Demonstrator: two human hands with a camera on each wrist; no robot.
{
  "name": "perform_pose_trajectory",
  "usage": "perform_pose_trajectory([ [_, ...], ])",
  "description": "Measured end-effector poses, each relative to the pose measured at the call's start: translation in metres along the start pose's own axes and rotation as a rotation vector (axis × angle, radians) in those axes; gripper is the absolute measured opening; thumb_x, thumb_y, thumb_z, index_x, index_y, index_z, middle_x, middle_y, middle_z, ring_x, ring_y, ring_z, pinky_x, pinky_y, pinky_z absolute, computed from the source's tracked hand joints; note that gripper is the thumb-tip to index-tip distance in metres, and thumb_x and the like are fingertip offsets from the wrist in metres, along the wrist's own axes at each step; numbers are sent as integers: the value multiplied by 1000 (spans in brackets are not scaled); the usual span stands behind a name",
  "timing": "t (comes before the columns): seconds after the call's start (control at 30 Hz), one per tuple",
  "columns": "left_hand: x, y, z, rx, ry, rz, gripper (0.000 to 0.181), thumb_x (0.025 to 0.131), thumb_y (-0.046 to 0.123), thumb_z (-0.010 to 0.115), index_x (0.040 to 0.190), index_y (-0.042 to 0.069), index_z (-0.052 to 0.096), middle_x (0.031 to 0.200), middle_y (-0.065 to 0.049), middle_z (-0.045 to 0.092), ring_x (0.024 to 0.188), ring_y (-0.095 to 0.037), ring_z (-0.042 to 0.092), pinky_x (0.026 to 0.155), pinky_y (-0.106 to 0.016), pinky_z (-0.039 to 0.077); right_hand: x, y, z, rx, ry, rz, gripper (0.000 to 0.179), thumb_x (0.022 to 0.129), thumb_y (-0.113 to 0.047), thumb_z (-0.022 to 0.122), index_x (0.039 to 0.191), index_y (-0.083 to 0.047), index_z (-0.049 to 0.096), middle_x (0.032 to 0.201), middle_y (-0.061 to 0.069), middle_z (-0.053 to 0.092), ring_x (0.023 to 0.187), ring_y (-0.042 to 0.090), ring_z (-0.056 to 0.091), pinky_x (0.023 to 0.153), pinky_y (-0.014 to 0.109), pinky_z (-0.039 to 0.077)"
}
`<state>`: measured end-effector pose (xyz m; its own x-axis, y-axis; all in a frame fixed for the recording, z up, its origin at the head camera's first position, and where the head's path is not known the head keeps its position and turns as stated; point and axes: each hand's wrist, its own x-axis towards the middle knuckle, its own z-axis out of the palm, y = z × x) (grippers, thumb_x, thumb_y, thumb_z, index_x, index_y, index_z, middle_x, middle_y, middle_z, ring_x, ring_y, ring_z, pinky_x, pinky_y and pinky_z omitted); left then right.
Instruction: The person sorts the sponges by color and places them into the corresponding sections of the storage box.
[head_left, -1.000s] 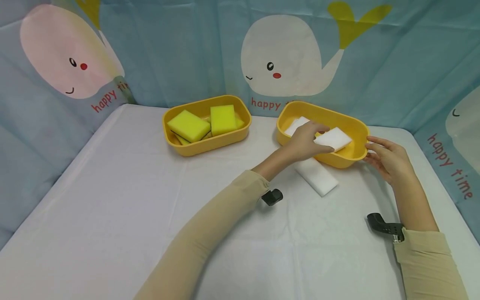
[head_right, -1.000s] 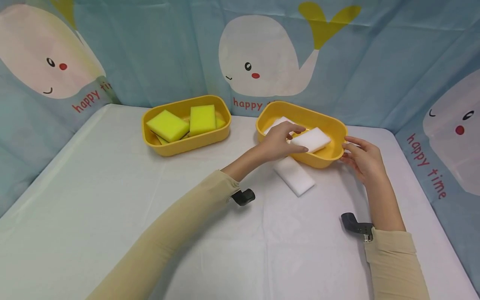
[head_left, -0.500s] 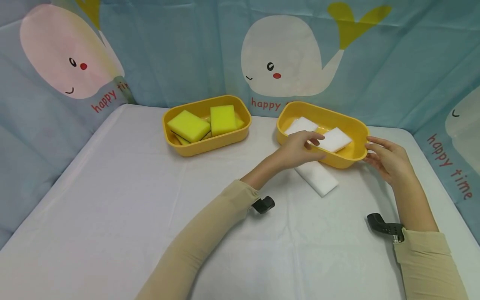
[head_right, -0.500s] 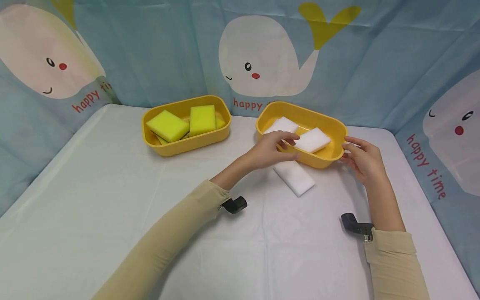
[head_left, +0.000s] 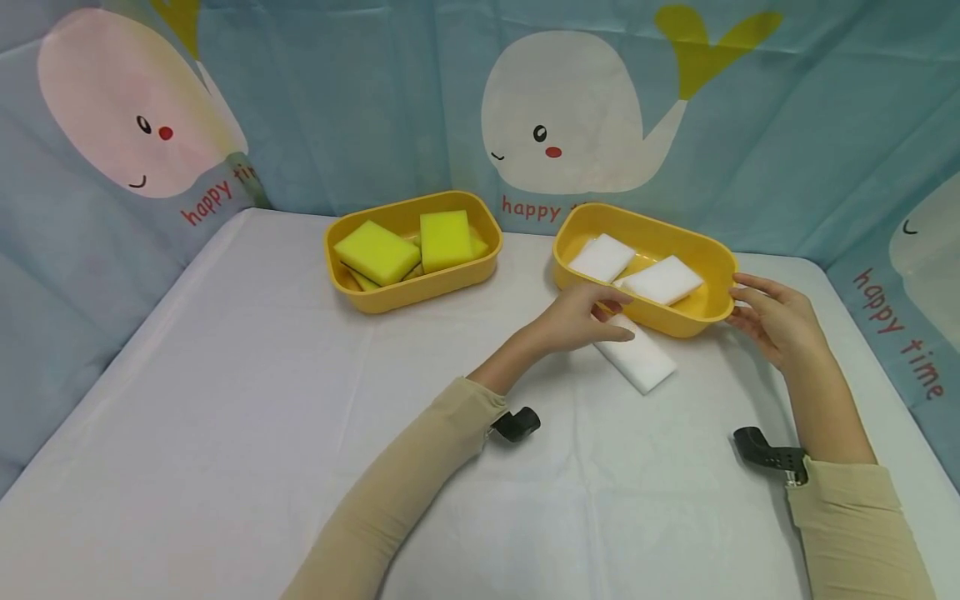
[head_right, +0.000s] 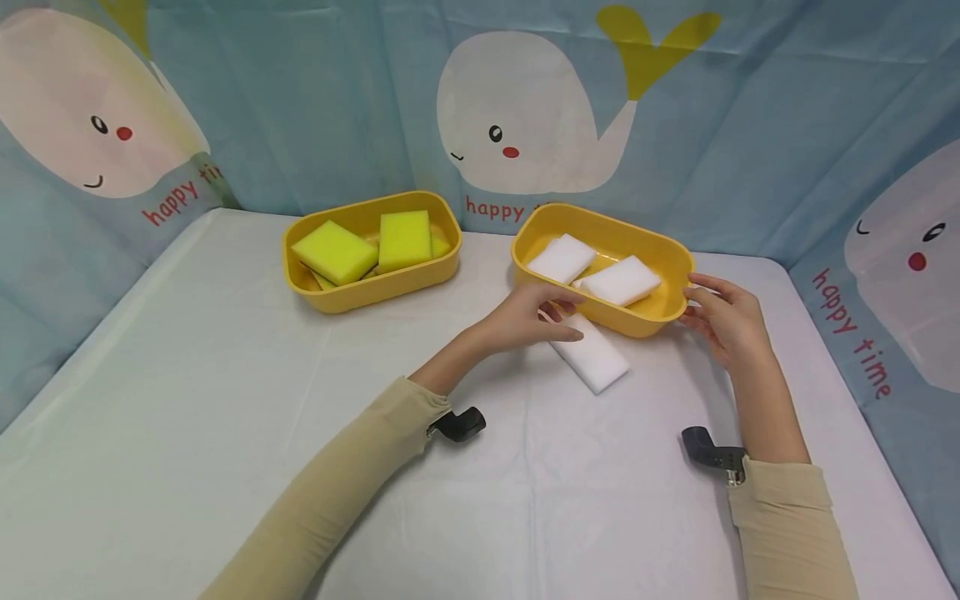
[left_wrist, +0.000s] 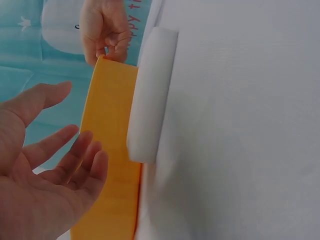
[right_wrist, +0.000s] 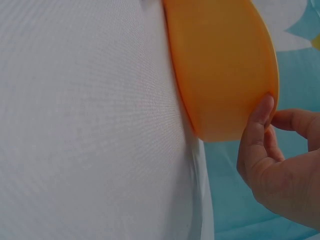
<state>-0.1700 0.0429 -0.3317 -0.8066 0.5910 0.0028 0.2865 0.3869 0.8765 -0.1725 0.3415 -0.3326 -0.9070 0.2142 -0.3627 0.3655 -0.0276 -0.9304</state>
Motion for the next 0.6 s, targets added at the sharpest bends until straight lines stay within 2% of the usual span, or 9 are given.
perform_pose_trajectory([
  [0.23,-1,-5,4,5,10,-27,52,95,12,79,143,1,63,136,-15,67,117,-25,62,90,-13,48,0,1,0,-4,2,-3,40,104,-24,68,142,-20,55,114,-10,47,81,5,65,73,13,59],
  [0.47,-4,-12,6,23,11,-62,51,95,12,79,143,1,64,139,-13,67,120,-23,62,94,-16,50,0,1,0,6,-19,-16,24,104,-22,68,127,-23,59,115,-9,48,80,5,65,72,13,59],
  [0.6,-4,-15,7,29,-8,-102,51,95,14,79,143,3,64,139,-14,65,121,-25,63,99,-21,52,-1,1,0,-8,-14,-16,37,105,-23,67,140,-20,55,115,-10,47,81,5,65,73,13,59],
])
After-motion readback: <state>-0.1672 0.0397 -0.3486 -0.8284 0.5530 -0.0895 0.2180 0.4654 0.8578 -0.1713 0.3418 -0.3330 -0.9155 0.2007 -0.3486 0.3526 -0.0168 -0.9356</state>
